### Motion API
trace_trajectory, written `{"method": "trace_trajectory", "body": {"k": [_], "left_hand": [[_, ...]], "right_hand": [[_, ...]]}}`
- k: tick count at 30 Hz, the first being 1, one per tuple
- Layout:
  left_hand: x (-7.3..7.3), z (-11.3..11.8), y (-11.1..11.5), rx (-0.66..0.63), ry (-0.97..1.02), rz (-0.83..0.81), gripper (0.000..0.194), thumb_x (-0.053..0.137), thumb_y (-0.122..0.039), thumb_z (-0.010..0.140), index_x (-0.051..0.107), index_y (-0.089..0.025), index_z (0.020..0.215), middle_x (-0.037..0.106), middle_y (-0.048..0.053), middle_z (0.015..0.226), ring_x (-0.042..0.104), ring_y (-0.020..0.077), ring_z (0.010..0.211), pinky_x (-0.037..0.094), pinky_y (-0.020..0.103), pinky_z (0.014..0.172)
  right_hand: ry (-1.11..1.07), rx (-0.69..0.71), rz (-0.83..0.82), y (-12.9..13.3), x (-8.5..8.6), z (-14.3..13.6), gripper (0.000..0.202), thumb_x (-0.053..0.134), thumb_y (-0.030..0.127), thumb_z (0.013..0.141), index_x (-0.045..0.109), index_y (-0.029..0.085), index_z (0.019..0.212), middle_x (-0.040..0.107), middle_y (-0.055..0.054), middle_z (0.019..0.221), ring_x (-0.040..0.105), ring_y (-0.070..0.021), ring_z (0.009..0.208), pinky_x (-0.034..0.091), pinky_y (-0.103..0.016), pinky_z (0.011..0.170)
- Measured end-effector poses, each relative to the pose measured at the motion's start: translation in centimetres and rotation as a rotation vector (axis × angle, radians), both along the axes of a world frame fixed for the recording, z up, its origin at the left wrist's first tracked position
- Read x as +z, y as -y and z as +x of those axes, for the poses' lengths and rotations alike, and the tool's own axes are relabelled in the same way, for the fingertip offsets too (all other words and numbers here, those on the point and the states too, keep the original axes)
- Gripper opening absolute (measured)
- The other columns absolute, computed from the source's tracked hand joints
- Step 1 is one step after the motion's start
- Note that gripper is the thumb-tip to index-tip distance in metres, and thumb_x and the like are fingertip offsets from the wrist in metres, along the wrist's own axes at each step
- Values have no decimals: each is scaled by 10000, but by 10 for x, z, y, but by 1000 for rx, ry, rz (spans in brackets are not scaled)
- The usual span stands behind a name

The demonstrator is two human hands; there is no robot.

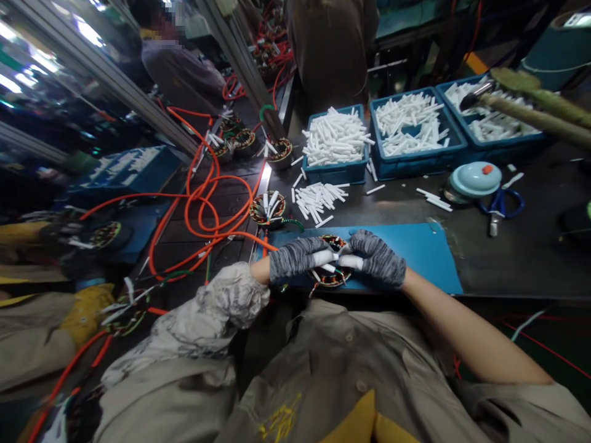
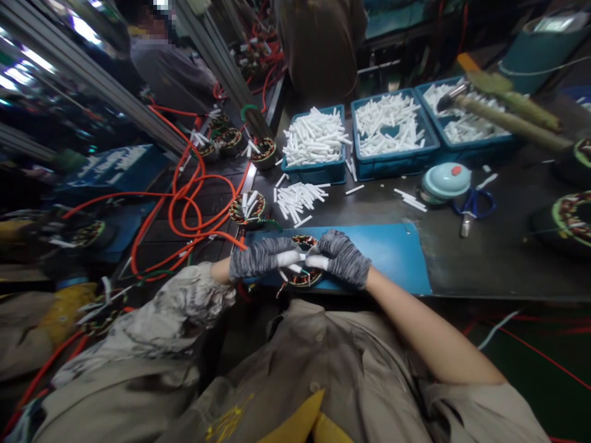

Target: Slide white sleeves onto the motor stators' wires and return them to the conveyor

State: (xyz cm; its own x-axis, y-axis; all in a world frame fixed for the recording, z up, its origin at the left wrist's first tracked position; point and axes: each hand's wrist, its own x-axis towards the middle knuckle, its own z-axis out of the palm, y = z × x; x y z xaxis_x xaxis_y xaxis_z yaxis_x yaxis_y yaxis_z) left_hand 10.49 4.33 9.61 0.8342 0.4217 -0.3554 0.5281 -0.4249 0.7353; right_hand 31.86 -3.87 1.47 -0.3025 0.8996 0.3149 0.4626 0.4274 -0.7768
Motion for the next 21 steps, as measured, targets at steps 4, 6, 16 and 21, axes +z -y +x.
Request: {"method": "trace_trajectory", "body": {"k": [4,6,16,21], "left_hand": [[10,18,-10,-105,-260,157,464,576,-557,906,754,-151,1041,754,81,947,687,217,867,521,306,796],[14,34,-6,-134,-435,327,513,607,-612,876,770,-139,993,740,88,849,685,233,792,502,315,741],[-2,57,-8,-221,-136,488,717,850,-492,698,649,-153,1297,673,133,1246,641,292,1144,500,393,1016],[-15,40,-27,33,5,441,597,809,-395,788,641,-127,1294,703,121,1211,667,248,1097,513,391,1019]], "right_hand": [[241,-19,44,0,-3,-7,396,580,508,966,785,206,812,638,-39,669,576,-182,701,461,-349,737],[200,-80,52,3,-6,-7,362,585,516,960,788,218,936,670,-55,773,614,-203,785,498,-367,783],[-271,-265,-139,51,-19,37,390,694,387,901,634,257,1264,695,-81,1200,722,-230,981,616,-425,884],[-208,-229,10,64,-13,23,206,637,310,948,725,272,1130,732,-54,1158,697,-223,1093,557,-421,1024]]}}
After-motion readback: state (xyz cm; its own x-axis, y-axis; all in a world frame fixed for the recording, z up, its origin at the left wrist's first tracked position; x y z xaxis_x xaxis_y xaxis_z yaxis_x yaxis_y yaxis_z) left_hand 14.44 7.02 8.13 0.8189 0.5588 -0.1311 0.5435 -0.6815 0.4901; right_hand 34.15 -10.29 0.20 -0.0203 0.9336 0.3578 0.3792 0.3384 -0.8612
